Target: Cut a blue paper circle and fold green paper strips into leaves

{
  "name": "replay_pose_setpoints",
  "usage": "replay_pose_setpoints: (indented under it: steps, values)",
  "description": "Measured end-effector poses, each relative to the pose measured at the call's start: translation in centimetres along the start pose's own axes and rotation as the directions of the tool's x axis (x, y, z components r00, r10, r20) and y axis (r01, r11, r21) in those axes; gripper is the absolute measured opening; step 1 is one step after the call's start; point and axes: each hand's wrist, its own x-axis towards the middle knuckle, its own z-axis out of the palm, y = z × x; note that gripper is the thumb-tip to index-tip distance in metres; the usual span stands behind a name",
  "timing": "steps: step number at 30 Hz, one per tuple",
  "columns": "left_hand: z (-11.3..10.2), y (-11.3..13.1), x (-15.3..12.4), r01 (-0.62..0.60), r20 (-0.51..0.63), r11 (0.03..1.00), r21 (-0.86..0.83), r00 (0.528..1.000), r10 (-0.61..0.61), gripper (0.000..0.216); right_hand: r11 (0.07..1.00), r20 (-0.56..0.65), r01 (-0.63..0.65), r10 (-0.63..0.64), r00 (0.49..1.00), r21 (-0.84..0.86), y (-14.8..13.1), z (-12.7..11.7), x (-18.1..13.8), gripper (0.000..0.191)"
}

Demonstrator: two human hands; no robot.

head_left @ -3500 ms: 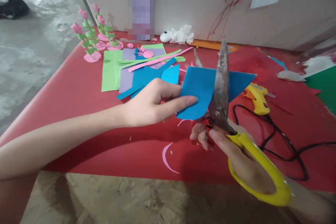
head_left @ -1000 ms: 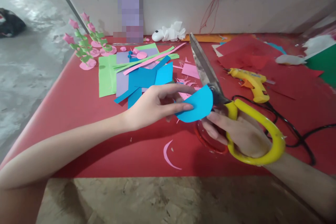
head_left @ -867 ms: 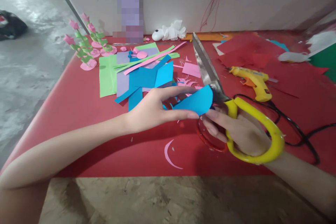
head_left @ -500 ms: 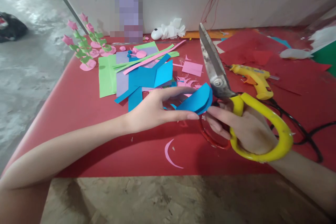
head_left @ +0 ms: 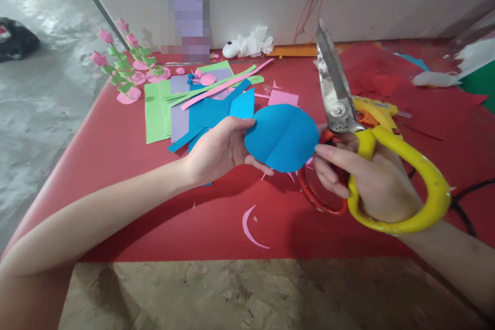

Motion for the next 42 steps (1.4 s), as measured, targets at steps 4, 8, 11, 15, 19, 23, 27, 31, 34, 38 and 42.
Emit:
replay_pose_setpoints:
  steps: [4,8,11,15,19,23,27,31,34,38,42]
  values:
    - [0.1,0.1,0.1,-0.023,-0.001,0.999,-0.036,1.0,0.023,0.033,1.0,0.006,-0.008,0.008,1.0,0.025,0.6,-0.1,0.0,0.049]
    - [0.0,-0.5,0.1,-0.041,-0.023,0.999,-0.026,0.999,0.04,0.03,0.997,0.003,-0.019,0.019,1.0,0.072,0.9,0.1,-0.2,0.047]
    - [-0.2,-1.2,-0.3,-0.07,0.01,0.989,0.129,0.998,0.069,0.035,0.993,-0.021,-0.032,0.035,0.999,0.114,0.6,0.4,-0.1,0.044]
    - [-0.1,-1.3,-0.9,-0.139,0.082,0.932,0.334,0.99,0.118,0.051,0.993,-0.033,-0.028,0.032,0.999,0.115,-0.1,0.7,0.2,0.04]
    - [0.8,-0.8,-1.1,-0.051,-0.028,0.823,0.565,0.996,0.081,0.026,0.995,-0.004,-0.055,0.056,0.998,0.078,-0.7,1.1,0.1,0.048]
    - [1.2,-0.7,-1.0,0.039,-0.106,0.746,0.664,0.994,0.042,0.027,0.984,0.019,-0.133,0.132,0.991,0.115,-0.9,1.8,-0.6,0.028]
    - [1.4,-1.0,-1.2,0.019,-0.103,0.811,0.585,0.993,0.051,0.026,0.981,0.081,-0.17,0.162,0.983,0.094,-0.9,2.0,-0.9,0.051]
    - [1.5,-1.3,-1.3,-0.012,-0.088,0.826,0.563,0.993,0.075,0.031,0.983,0.08,-0.162,0.155,0.985,0.088,-0.8,2.1,-1.0,0.057]
    - [1.3,-1.6,-1.4,-0.052,-0.004,0.813,0.58,0.998,0.067,0.04,0.98,0.162,-0.163,0.144,0.976,0.116,-0.3,2.0,-0.9,0.057]
    - [0.9,-1.9,-1.5,-0.004,0.059,0.849,0.529,0.998,-0.032,0.043,0.961,0.282,-0.219,0.166,0.945,0.168,0.3,1.6,-0.7,0.054]
    - [0.7,-2.1,-1.3,-0.079,-0.004,0.803,0.59,0.995,0.1,0.041,0.969,0.225,-0.178,0.138,0.965,0.17,0.4,1.3,-0.3,0.049]
